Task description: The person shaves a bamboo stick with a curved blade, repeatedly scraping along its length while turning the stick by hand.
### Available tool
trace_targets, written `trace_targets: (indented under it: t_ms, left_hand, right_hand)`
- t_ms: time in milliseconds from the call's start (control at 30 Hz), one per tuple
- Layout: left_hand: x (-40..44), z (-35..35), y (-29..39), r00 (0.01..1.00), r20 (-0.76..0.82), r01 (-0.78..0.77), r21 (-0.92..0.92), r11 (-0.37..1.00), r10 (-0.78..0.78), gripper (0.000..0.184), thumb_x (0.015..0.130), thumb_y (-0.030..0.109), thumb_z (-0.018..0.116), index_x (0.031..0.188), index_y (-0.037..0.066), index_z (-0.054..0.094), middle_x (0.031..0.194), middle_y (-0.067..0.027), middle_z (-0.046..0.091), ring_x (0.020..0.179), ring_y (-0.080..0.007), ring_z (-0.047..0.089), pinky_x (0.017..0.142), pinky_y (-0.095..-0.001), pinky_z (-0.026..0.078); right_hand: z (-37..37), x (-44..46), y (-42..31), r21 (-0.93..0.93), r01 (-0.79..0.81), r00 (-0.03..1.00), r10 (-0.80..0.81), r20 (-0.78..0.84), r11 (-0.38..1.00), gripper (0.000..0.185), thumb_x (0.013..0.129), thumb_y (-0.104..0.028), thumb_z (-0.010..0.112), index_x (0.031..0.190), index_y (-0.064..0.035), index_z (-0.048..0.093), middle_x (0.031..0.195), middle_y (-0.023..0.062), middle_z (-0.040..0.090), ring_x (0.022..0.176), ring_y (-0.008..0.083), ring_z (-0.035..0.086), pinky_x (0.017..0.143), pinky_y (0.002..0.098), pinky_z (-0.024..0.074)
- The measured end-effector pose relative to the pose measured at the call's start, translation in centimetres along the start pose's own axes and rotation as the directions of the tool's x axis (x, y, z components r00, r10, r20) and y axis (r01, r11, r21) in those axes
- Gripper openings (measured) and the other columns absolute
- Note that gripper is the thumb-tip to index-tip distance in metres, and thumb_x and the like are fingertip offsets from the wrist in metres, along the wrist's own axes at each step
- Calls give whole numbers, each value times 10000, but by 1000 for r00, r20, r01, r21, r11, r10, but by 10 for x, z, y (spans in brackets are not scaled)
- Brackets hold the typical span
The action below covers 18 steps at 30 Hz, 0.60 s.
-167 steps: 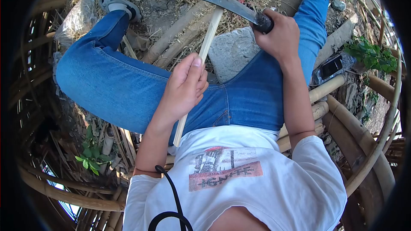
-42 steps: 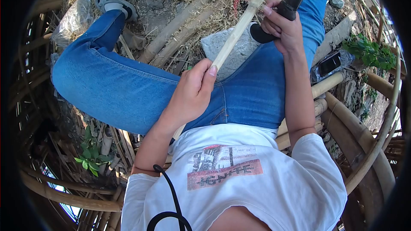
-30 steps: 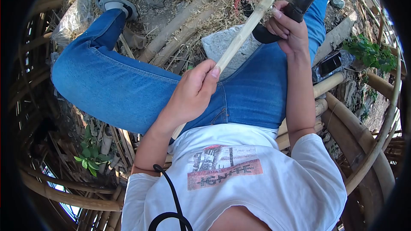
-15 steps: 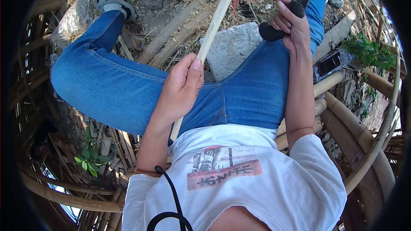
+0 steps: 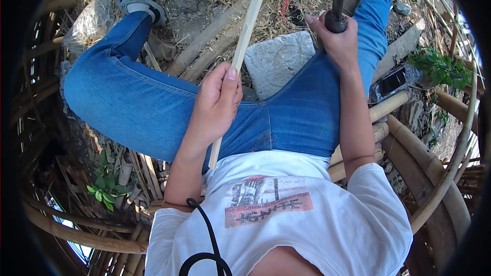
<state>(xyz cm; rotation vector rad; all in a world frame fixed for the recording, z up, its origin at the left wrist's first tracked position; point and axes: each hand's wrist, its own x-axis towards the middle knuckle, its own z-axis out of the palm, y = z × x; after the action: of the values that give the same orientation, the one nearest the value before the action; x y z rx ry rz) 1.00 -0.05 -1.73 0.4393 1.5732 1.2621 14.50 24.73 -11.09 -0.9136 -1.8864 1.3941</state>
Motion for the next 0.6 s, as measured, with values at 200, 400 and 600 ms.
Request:
trace_targets:
  t_ms: [200,400,600]
  left_hand:
    - [-1,3,1,998,38,48,28,998,-49,332,1117,272,406,853,78,458,633,46,406,521,-32,359,455,-225,309]
    - [-2,5,-2,997,79,10,113,994,-19,327,1112,248,421,857,50,471,634,38,395,564,-46,354,507,-252,314]
    - [-2,4,-4,998,59,-4,164,986,-6,320,1105,232,439,849,43,472,630,31,406,565,-53,363,507,-263,314]
  right_hand:
    - [15,-10,-28,-299,178,981,-147,123,937,273,852,-285,792,805,-22,735,530,104,576,462,226,554,506,364,449]
    - [19,-10,-32,-368,136,986,-89,141,920,245,847,-283,775,847,-39,762,579,145,631,540,319,651,543,393,504]
    - [20,-10,-25,-312,196,978,-164,128,930,326,855,-264,800,746,22,687,504,91,503,472,133,445,487,347,383]
